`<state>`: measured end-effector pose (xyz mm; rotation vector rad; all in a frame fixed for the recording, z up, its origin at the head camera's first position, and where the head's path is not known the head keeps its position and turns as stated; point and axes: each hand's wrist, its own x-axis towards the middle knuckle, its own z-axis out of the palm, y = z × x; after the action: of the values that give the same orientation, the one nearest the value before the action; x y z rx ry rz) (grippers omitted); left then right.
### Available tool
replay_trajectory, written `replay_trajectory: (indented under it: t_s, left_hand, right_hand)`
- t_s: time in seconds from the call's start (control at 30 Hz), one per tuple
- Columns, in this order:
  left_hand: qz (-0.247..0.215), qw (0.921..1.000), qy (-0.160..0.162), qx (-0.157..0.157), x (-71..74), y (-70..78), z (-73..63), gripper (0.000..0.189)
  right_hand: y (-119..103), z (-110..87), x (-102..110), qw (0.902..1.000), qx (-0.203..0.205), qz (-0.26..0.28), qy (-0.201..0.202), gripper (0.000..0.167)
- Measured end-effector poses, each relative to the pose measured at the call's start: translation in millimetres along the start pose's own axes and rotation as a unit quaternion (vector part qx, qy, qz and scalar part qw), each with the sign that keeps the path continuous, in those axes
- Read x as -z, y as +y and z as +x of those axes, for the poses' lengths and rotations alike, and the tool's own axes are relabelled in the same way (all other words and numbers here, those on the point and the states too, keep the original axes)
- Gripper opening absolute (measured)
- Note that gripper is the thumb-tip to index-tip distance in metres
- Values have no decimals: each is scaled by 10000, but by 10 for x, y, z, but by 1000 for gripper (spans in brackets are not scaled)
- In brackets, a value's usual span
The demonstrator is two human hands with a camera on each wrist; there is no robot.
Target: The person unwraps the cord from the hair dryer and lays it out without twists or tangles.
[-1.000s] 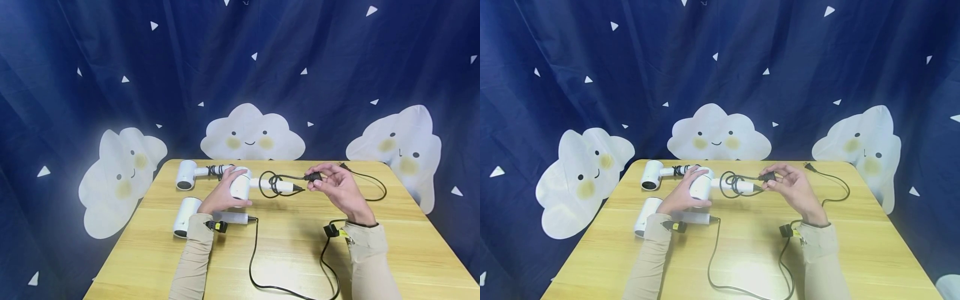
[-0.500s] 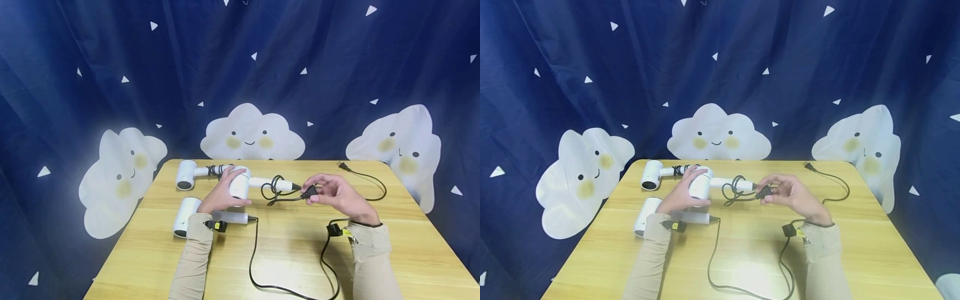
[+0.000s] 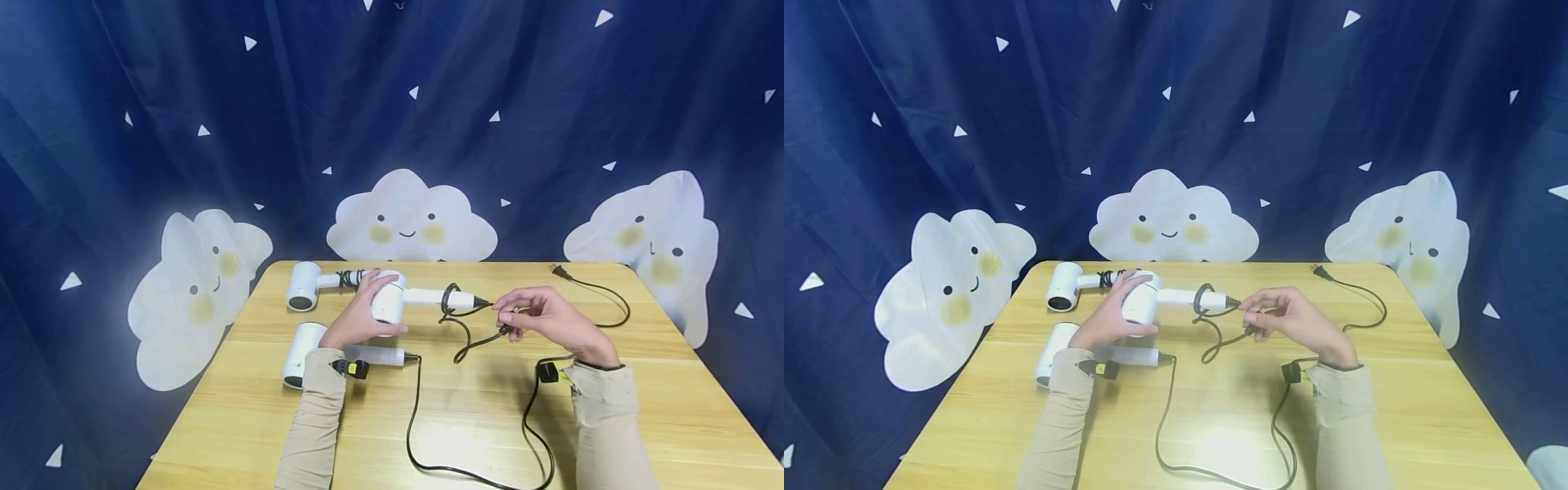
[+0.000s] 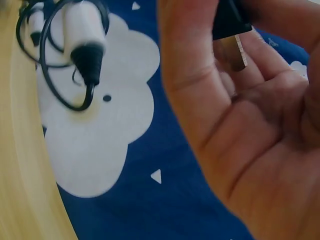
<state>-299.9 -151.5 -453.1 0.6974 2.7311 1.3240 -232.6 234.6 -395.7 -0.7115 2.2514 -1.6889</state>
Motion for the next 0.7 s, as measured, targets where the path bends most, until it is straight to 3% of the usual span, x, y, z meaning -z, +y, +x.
replay_trajectory:
  t_s: [0.2,0.4,0.7]
  left_hand:
    - [-125,9998,83,-91,18,-1,-3,102]
    - [-182,9996,153,-180,35,-18,-2,102]
    - [-221,9993,174,-243,54,0,-8,103]
  right_hand:
    - [16,-17,27,9993,-346,-160,-57,40]
    - [8,-16,40,9957,-766,-516,56,36]
    - [49,-2,39,9807,-1508,-1148,490,36]
